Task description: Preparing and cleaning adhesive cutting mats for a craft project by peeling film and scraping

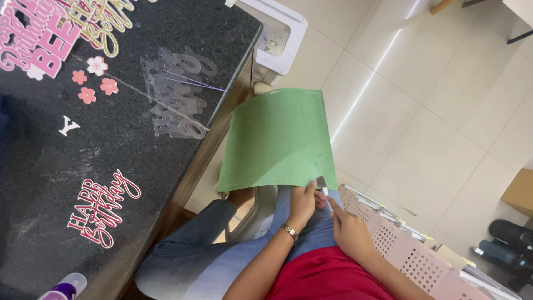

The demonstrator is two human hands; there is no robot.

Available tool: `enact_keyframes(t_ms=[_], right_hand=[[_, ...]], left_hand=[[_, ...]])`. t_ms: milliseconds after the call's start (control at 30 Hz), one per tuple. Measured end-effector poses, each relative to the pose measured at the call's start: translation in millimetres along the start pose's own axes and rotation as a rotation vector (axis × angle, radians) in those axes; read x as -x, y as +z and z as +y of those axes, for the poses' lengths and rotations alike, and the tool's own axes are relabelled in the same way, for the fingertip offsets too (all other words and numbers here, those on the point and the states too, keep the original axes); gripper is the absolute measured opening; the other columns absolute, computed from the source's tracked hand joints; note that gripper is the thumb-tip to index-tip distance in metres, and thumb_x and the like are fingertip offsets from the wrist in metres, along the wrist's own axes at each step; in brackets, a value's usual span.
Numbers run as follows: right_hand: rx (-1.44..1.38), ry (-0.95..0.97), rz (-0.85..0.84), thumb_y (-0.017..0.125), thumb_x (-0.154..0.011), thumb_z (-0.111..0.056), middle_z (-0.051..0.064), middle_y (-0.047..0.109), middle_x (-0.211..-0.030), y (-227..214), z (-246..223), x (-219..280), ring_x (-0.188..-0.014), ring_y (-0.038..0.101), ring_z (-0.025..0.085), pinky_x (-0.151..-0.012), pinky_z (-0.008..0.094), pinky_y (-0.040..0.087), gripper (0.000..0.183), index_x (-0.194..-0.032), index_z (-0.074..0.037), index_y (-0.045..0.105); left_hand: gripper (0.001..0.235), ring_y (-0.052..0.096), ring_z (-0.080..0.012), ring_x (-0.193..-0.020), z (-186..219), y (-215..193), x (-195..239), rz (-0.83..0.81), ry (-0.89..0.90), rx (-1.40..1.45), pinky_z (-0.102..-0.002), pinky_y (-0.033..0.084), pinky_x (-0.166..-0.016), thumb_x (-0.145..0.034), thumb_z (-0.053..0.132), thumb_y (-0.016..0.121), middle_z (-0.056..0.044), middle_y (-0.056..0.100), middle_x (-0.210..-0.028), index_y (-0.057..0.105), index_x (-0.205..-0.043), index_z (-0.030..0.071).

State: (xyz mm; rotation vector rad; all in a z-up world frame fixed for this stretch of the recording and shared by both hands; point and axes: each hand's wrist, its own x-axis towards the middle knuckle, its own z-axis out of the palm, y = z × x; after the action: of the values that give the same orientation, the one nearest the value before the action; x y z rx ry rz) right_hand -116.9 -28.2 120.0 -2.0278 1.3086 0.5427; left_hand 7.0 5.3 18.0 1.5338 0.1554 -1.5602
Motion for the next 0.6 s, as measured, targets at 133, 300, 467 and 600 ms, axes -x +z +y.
enact_keyframes(t_ms=[133,300,467,600], right_hand=[[-0.041,0.069,-0.046,0.049,-0.099,-0.023,0.019,0.073,-0.068,-5,-7,-3,-0.064,0.068,0.041,-0.069,0.049,0.052,0.051,-0.151,-0.025,0.052],[-0.058,0.074,-0.047,0.046,-0.101,-0.022,0.019,0.071,-0.069,-1,-9,-19,-0.06,0.065,0.038,-0.064,0.048,0.051,0.051,-0.151,-0.024,0.051],[0.015,0.146,-0.055,0.05,-0.099,-0.025,0.021,0.079,-0.105,-10,-18,-48,-0.102,0.073,0.045,-0.092,0.057,0.058,0.046,-0.142,-0.028,0.064],[0.027,0.161,-0.091,0.048,-0.098,-0.027,0.024,0.078,-0.106,-5,-13,-70,-0.105,0.071,0.048,-0.095,0.058,0.056,0.047,-0.141,-0.029,0.064]], left_hand=[[0.061,0.06,-0.0155,-0.044,10,-4,6,-0.004,0.033,-0.166,-0.027,0.051,-0.057,-0.105,0.035,0.05,-0.011,0.062,-0.046,0.066,-0.054,0.006],[0.061,0.057,-0.0154,-0.043,9,-7,10,-0.02,0.037,-0.201,-0.028,0.05,-0.057,-0.105,0.034,0.051,-0.008,0.058,-0.043,0.065,-0.052,0.007],[0.054,0.066,-0.0169,-0.048,-22,-8,-15,-0.016,0.02,-0.259,-0.027,0.05,-0.052,-0.1,0.038,0.053,-0.005,0.061,-0.044,0.069,-0.054,0.016],[0.052,0.066,-0.0178,-0.048,-18,-7,-14,-0.011,0.028,-0.267,-0.028,0.051,-0.053,-0.099,0.035,0.055,-0.005,0.06,-0.044,0.069,-0.053,0.015]])
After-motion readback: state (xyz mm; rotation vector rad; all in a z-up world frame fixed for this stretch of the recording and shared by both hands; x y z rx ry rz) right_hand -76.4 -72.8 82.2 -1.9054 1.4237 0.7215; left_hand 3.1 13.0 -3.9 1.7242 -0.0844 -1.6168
